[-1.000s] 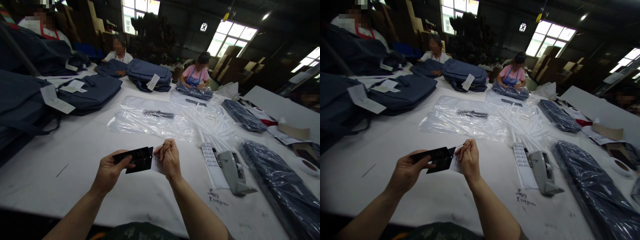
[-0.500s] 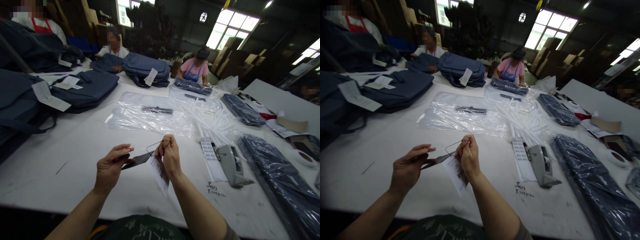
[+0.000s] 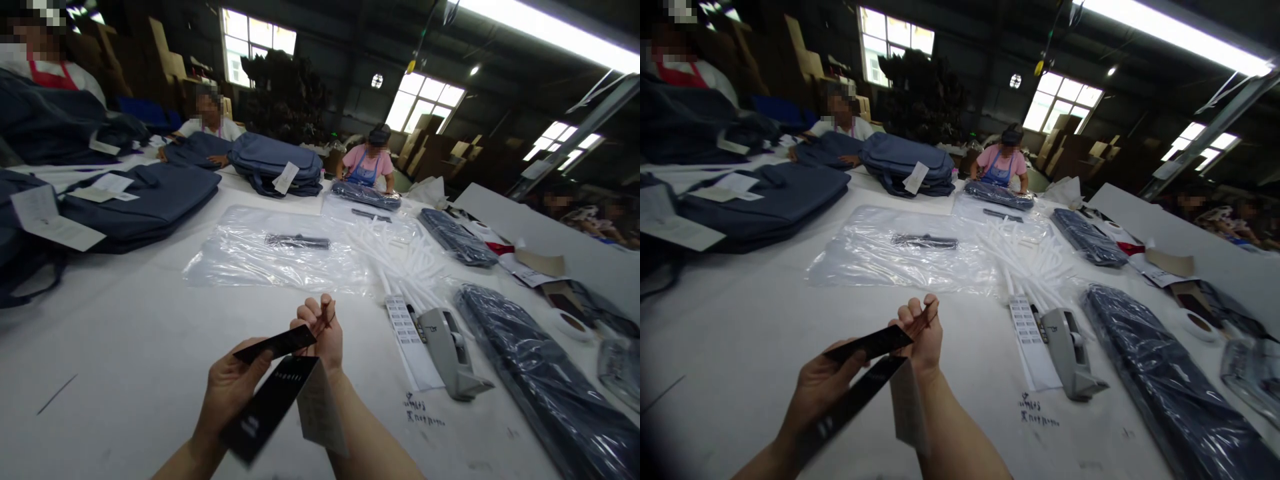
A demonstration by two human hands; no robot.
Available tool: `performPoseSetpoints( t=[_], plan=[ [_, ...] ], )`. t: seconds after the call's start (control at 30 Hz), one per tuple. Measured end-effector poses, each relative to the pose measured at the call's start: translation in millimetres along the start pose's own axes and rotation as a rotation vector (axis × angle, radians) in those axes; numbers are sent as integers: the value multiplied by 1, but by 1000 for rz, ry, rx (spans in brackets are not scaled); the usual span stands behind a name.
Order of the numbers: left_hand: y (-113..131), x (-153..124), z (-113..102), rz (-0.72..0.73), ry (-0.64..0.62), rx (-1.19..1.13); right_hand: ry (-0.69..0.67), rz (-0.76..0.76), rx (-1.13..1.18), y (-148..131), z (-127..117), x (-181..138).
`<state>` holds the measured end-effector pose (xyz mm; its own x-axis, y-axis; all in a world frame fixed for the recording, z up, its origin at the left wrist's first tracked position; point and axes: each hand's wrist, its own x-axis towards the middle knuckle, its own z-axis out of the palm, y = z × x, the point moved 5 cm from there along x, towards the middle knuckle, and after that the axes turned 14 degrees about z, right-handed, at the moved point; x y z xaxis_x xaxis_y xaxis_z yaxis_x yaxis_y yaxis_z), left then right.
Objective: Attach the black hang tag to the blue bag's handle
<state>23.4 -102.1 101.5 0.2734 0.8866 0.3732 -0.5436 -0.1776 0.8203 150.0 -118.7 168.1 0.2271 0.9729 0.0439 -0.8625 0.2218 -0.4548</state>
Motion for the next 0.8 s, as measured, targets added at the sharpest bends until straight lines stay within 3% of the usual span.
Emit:
performPoseSetpoints(
  t=[0.1, 0.23, 0.4, 0.53, 0.6, 0.63, 0.73, 0.8],
  plan=[
    [3, 1, 12, 65, -92, -71, -119, 30, 97, 1, 0, 5],
    [23, -1, 27, -37, -220, -122, -252, -174, -44, -5, 13, 5],
    [38, -9, 39, -430, -97, -414, -343, -527, -415, -21, 45, -13],
    [31, -14, 45, -522, -75, -409, -275, -761, -651, -32, 54, -18],
    [27, -6, 34, -421, -9, -297, -237, -713, -860, -36, 57, -13],
    [30, 2, 25, -286, 21, -216, -240, -585, -953, -38, 57, -9],
    [60, 24, -2, 347, 12, 169, -253, 6, -1070, -38, 50, 0],
    [76, 29, -10, 642, -53, 424, -174, 242, -1090, -42, 44, -3]
  ],
)
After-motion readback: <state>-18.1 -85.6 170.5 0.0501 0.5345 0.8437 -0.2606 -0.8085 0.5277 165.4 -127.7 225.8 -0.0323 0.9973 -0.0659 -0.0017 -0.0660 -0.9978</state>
